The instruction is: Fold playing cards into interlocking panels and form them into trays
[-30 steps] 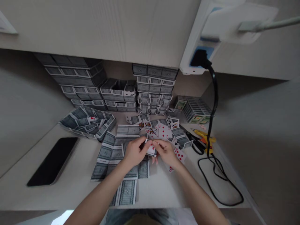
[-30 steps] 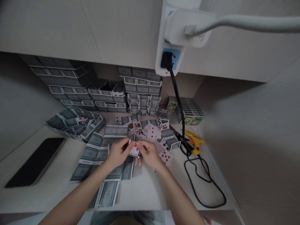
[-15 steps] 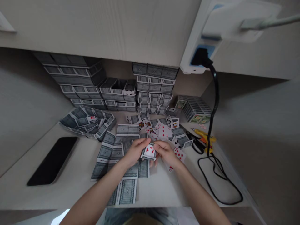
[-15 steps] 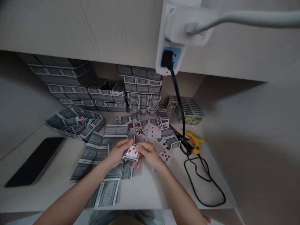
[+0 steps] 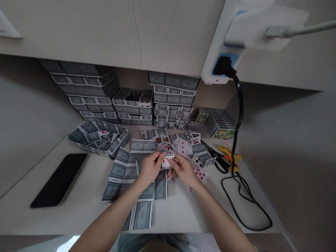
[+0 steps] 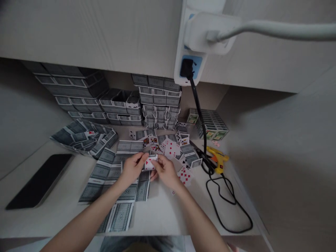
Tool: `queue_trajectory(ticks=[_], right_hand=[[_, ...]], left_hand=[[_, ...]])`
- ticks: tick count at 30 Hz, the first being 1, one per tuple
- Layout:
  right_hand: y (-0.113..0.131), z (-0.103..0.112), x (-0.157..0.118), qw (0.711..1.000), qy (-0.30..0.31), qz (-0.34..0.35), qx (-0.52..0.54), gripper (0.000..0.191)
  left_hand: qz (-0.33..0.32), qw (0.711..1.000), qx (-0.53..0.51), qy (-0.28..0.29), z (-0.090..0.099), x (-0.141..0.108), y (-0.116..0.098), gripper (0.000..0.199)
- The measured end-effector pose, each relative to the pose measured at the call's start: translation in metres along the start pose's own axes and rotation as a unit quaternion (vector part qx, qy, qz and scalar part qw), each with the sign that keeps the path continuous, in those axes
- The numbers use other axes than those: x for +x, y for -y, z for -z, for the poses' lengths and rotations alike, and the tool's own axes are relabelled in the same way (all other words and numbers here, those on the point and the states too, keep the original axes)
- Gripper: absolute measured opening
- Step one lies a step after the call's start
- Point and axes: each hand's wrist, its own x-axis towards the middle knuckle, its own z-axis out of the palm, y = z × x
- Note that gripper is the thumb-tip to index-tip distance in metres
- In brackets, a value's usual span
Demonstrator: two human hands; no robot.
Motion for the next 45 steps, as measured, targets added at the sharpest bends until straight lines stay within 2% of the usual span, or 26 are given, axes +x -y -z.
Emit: queue_trajectory(ticks=[2,5,10,16,21,23,28,32,38,41,45], right_hand=[[-0.006,0.001,0.002,1.0,-0.014,0.006,-0.014,0.032],[-0.01,0.003,0.004,0.999,-0.022,0.013,-0.028,0.03],[-0.002,0.002,0.003,1.0,-0.015,0.016,-0.004,0.027],[0.007,0.0,-0.002,0.996,0.008,0.004,0.084,0.025],[0.01,-0.002,-0.005,0.982,0.067,-0.024,0.174,0.028],[0.012,-0.002,-0.005,0.977,0.078,-0.04,0.193,0.029],[0.011,0.001,-0.004,0.98,0.05,-0.06,0.184,0.026],[0.008,0.0,-0.003,0.98,0.039,-0.047,0.189,0.036],[0.011,-0.004,-0.002,0.975,0.056,-0.077,0.202,0.026],[0.013,-0.003,-0.002,0.974,0.021,-0.075,0.214,0.028],[0.014,0.002,-0.002,0.975,-0.024,-0.048,0.216,0.025]], left_hand=[[-0.021,0.999,0.028,-0.007,0.0,0.0,0.0,0.025],[-0.045,0.996,0.072,-0.026,0.0,-0.002,-0.002,0.034],[-0.086,0.991,0.1,-0.032,0.0,-0.003,-0.001,0.033],[-0.064,0.995,0.078,-0.023,0.003,0.0,0.003,0.03],[-0.081,0.995,0.051,-0.012,0.005,-0.001,-0.002,0.027],[-0.096,0.994,0.046,-0.013,0.005,-0.001,-0.004,0.027],[-0.16,0.986,0.052,-0.016,0.006,-0.002,-0.005,0.039],[-0.208,0.976,0.063,-0.012,0.005,-0.002,0.0,0.03],[-0.19,0.975,0.082,-0.075,0.004,-0.002,0.002,0.019],[-0.16,0.979,0.077,-0.099,0.004,-0.001,0.002,0.017],[-0.097,0.978,0.087,-0.16,0.006,0.001,0.004,0.014]])
